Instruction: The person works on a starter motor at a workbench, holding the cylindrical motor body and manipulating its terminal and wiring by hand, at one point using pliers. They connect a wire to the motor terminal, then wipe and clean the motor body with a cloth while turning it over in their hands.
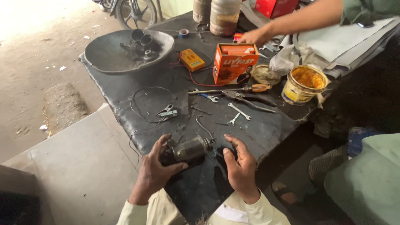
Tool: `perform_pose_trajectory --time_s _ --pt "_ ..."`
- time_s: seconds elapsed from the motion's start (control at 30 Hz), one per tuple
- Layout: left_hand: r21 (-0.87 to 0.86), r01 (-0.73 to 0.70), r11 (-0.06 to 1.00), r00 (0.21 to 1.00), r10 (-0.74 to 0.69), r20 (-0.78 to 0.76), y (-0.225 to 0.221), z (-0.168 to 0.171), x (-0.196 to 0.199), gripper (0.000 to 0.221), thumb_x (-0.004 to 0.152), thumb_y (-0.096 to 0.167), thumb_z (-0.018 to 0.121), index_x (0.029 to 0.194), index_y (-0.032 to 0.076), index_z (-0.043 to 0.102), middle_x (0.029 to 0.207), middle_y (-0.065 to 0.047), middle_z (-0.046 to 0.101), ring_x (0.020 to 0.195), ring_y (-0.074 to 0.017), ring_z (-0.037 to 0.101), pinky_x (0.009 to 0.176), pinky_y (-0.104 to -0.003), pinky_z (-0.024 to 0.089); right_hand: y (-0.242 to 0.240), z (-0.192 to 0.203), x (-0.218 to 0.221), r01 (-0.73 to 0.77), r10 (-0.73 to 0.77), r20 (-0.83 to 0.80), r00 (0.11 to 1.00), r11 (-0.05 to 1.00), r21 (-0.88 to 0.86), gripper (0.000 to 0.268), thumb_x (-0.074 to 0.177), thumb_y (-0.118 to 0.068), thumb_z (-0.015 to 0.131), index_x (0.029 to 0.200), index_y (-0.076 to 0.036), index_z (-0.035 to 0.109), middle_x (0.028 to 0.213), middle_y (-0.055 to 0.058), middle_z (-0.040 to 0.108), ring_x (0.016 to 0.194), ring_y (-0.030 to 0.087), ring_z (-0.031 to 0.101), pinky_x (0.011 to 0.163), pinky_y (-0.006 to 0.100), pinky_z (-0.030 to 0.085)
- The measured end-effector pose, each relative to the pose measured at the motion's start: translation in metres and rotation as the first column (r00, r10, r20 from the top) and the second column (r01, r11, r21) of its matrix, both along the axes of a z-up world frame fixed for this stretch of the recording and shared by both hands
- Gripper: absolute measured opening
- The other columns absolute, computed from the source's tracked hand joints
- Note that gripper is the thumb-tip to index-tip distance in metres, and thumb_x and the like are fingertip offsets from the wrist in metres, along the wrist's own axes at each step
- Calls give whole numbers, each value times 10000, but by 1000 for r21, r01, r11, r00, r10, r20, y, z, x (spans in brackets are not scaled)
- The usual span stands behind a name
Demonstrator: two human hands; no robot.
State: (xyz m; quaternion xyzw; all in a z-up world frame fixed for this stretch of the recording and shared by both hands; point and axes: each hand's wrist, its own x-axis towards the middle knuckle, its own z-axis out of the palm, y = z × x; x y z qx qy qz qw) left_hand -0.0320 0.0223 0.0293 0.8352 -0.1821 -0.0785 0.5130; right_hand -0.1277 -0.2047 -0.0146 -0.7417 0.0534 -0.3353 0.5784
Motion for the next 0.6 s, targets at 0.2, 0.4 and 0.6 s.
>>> perform_pose_trajectory --time_s 0.2,0.4,0.6 --pt "-91 -189 978 947 206 247 -17 -35 -15 972 590 284 955 1413 47 495 1254 -236 697 1153 -323 699 944 -395 563 -3 -19 2 -29 24 36 999 991 128 357 966 -30 575 1294 110 597 1319 192 669 1268 229 611 1110 322 429" --pt "10 -330 944 930 323 178 -25 -31 -9 998 627 328 925 1462 48 456 1230 -236 686 1066 -344 722 911 -422 568 -16 9 10 53 -54 -15 998 998 -42 338 923 -82 622 1234 45 659 1222 178 734 1176 257 682 1026 329 482" --pt "-54 -363 930 885 362 294 -25 -43 -12 908 676 316 895 1419 -9 487 1319 -247 628 1181 -373 650 984 -426 523 -75 42 45 159 -208 -96 973 915 -370 274 915 -179 659 1136 -22 699 1029 188 764 999 309 755 860 362 561"
